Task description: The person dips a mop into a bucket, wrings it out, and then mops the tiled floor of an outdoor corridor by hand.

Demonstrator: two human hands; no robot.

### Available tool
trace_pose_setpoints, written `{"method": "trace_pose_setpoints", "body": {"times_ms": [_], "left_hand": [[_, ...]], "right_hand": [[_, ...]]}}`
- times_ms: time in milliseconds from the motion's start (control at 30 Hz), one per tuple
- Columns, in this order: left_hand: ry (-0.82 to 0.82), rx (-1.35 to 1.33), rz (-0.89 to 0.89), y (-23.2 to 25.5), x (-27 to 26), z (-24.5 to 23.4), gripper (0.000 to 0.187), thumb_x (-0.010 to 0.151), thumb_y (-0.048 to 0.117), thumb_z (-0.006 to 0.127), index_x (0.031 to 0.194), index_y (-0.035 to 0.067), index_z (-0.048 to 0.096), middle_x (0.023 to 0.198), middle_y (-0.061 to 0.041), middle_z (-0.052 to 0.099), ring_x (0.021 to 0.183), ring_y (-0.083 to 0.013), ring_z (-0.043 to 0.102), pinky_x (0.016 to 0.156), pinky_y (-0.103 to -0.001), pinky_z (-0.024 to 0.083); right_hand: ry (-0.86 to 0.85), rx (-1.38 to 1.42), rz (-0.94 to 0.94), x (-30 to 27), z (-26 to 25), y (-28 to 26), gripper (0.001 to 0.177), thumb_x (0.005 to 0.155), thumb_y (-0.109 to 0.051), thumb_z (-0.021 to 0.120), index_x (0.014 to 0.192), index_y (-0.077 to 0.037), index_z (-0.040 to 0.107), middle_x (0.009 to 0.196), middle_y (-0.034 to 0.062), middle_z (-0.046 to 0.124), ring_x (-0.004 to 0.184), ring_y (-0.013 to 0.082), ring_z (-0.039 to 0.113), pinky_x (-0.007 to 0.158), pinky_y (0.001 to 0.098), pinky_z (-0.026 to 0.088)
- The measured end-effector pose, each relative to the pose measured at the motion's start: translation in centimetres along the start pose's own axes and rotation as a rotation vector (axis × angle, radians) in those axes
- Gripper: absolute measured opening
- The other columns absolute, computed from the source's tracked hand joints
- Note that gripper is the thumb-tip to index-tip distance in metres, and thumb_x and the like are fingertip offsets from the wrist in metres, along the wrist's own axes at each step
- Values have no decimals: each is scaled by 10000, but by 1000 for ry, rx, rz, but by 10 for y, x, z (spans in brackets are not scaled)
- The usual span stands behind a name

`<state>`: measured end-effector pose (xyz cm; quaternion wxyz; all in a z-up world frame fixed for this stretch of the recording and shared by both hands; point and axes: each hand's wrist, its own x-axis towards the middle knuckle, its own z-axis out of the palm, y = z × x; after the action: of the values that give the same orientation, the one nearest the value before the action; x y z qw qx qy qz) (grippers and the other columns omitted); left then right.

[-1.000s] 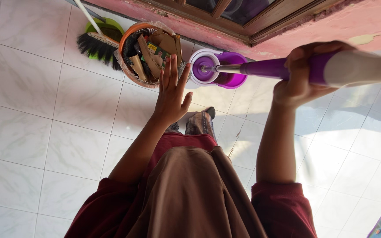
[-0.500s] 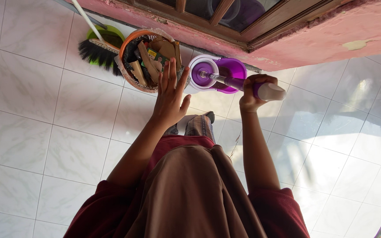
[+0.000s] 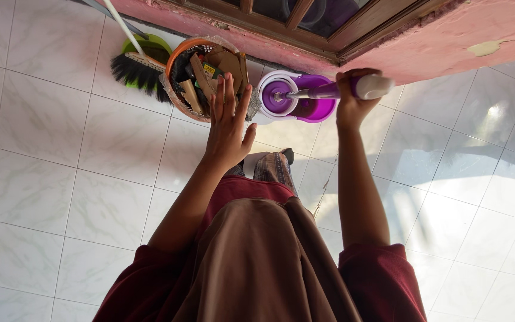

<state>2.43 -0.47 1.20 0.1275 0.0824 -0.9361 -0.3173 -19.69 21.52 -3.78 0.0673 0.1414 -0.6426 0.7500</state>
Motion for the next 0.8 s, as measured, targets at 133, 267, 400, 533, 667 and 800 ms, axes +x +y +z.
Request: {"method": "trace_pose_setpoints", "body": {"times_ms": [133, 267, 400, 533, 667, 800], "left_hand": [[5, 6, 19, 2, 4, 1, 890, 985, 202, 687, 1686, 154, 142, 1731, -242, -9, 1615, -459, 21, 1270, -695, 143], [-1, 34, 80, 8, 12, 4, 890, 983, 217, 681, 1686, 163, 138, 1727, -253, 11, 1613, -459, 30, 1277, -688, 127], [7, 79, 143, 14, 17, 11, 907, 969, 231, 697, 1680, 170, 137, 1715, -266, 38, 1602, -466, 53, 1270, -684, 110], [-15, 106, 144, 14, 23, 14, 922, 938, 238, 701, 1670, 180, 145, 1705, -267, 50, 1587, -480, 67, 1259, -684, 99], [-33, 129, 118, 9, 26, 12, 904, 965, 240, 686, 1682, 156, 141, 1712, -280, 41, 1595, -486, 63, 1271, -682, 94], [-44, 146, 63, -1, 30, 13, 899, 976, 247, 686, 1687, 168, 142, 1720, -273, 25, 1601, -478, 37, 1274, -677, 103]], "right_hand": [[109, 6, -144, 58, 8, -75, 361, 872, 64, 819, 1122, -6, 570, 948, 134, 727, 793, 205, 699, 733, 352, 628], [70, -29, -298, 90, 4, -174, 237, 1026, 81, 809, 1116, 55, 591, 935, 198, 695, 689, 260, 628, 613, 371, 548], [-45, -21, -399, 70, 26, -233, 160, 1121, 99, 758, 1159, 67, 605, 922, 192, 644, 665, 284, 580, 596, 365, 498], [-30, -28, -353, 57, 60, -244, 288, 942, 54, 763, 1120, -23, 549, 887, 90, 652, 640, 179, 596, 515, 280, 534], [1, -14, -231, 52, 77, -199, 352, 942, 137, 809, 1145, 8, 552, 987, 108, 637, 802, 188, 645, 687, 305, 566], [21, 4, -252, 47, 68, -141, 256, 919, 150, 773, 1067, 30, 602, 982, 121, 651, 784, 200, 648, 699, 315, 570]]}}
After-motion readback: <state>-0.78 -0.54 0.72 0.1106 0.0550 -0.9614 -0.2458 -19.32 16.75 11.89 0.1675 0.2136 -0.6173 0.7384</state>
